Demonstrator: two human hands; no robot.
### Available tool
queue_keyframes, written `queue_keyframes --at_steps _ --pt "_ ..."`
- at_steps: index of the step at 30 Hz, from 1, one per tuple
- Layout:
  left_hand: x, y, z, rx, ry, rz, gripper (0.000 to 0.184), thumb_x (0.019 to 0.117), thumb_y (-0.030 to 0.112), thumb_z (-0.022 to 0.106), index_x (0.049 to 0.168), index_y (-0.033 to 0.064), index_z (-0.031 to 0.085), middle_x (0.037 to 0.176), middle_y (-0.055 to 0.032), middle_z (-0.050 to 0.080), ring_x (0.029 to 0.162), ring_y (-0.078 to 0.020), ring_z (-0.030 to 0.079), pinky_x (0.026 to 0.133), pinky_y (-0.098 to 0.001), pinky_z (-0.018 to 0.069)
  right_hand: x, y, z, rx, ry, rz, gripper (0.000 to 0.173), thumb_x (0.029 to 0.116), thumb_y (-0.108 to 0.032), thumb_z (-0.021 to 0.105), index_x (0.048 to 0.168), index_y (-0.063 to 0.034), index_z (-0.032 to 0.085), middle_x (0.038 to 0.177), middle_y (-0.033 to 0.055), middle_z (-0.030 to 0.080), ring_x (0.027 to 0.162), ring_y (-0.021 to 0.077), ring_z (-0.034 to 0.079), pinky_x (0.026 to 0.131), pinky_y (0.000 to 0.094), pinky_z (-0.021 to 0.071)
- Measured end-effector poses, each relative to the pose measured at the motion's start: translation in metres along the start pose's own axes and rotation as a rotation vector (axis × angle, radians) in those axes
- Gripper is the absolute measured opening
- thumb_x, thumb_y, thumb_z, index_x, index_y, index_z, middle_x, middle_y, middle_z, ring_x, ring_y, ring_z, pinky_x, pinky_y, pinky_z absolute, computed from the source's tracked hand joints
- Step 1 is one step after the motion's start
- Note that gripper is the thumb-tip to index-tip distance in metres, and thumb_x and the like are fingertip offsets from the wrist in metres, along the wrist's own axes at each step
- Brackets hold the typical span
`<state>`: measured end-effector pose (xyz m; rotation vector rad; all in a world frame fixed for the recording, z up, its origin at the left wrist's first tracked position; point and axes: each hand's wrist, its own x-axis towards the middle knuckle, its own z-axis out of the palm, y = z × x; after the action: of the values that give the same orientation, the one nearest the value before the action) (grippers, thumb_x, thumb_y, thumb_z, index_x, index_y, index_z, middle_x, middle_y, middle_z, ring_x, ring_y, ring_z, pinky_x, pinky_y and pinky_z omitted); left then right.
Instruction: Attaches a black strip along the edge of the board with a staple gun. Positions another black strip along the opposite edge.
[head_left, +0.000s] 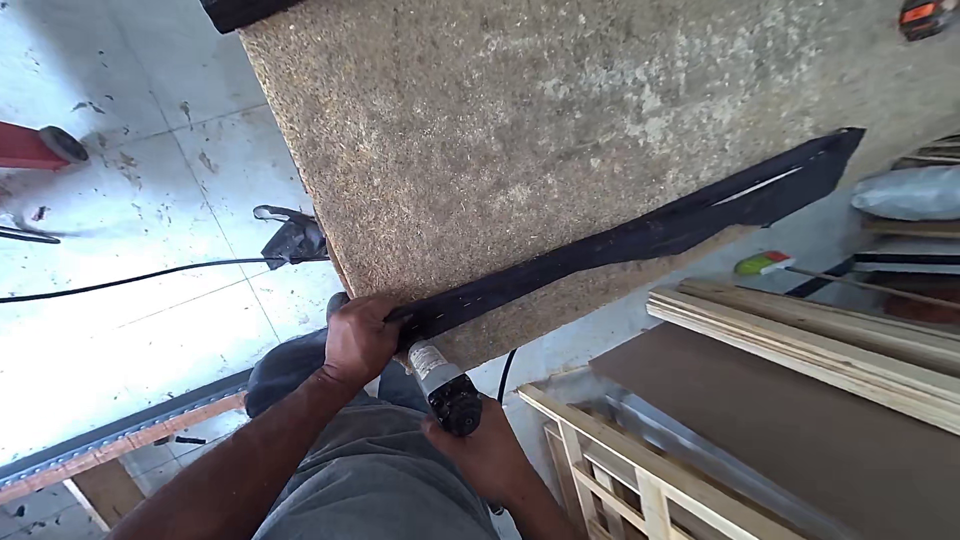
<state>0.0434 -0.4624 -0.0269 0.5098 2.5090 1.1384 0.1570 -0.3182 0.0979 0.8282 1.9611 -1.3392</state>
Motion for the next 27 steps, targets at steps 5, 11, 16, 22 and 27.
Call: queue_keyframes --at_steps 5,11,16,22,27 --pt "0.007 0.007 -0.034 0.129 -0.293 -0.058 0.030 0.0997 0.040 0.066 0.113 0.0153 0.077 0.104 -0.0082 0.077 0.101 -0.0294 0.073 0.091 -0.0598 0.0560 -0.007 0.001 0.011 -0.014 0.006 -0.050 0.050 0.0872 -0.030 0.075 0.129 -0.0049 0.064 0.104 0.0047 0.074 0.097 0.0090 0.070 0.089 0.0321 0.0585" --pt "-0.024 -0.046 -0.081 0.015 -0.426 -0.172 0.017 0.0950 0.029 0.074 0.094 0.0123 0.076 0.092 -0.0036 0.070 0.085 -0.0194 0.069 0.079 -0.0473 0.0585 -0.018 0.014 0.001 0.009 0.110 -0.027 0.050 0.0865 -0.031 0.074 0.128 -0.0053 0.064 0.102 0.0037 0.073 0.094 0.0089 0.070 0.088 0.0325 0.0584" --pt "-0.034 -0.026 -0.050 -0.091 -0.079 -0.049 0.011 0.0914 0.019 0.076 0.087 0.0093 0.076 0.088 -0.0029 0.072 0.082 -0.0145 0.070 0.077 -0.0396 0.0600 -0.024 0.018 -0.012 0.051 0.172 -0.036 0.045 0.0863 -0.031 0.074 0.122 -0.0059 0.066 0.095 -0.0004 0.072 0.086 0.0044 0.068 0.080 0.0276 0.0586" --pt "0.012 0.029 -0.014 0.187 -0.338 -0.029 0.029 0.1026 0.035 0.063 0.099 0.0095 0.076 0.092 -0.0100 0.072 0.090 -0.0284 0.072 0.081 -0.0535 0.0590 -0.016 0.025 -0.036 0.143 0.235 0.009 0.028 0.0869 -0.029 0.072 0.104 -0.0072 0.066 0.078 -0.0030 0.065 0.065 0.0073 0.063 0.063 0.0292 0.0564" --pt "0.014 0.031 -0.029 0.425 -0.333 -0.022 0.027 0.1029 0.038 0.061 0.096 0.0150 0.074 0.086 -0.0102 0.074 0.083 -0.0343 0.074 0.068 -0.0605 0.0568 -0.011 0.035 -0.049 0.159 0.254 -0.001 0.024 0.0877 -0.029 0.072 0.098 -0.0084 0.066 0.073 -0.0040 0.065 0.060 0.0071 0.062 0.059 0.0276 0.0559"
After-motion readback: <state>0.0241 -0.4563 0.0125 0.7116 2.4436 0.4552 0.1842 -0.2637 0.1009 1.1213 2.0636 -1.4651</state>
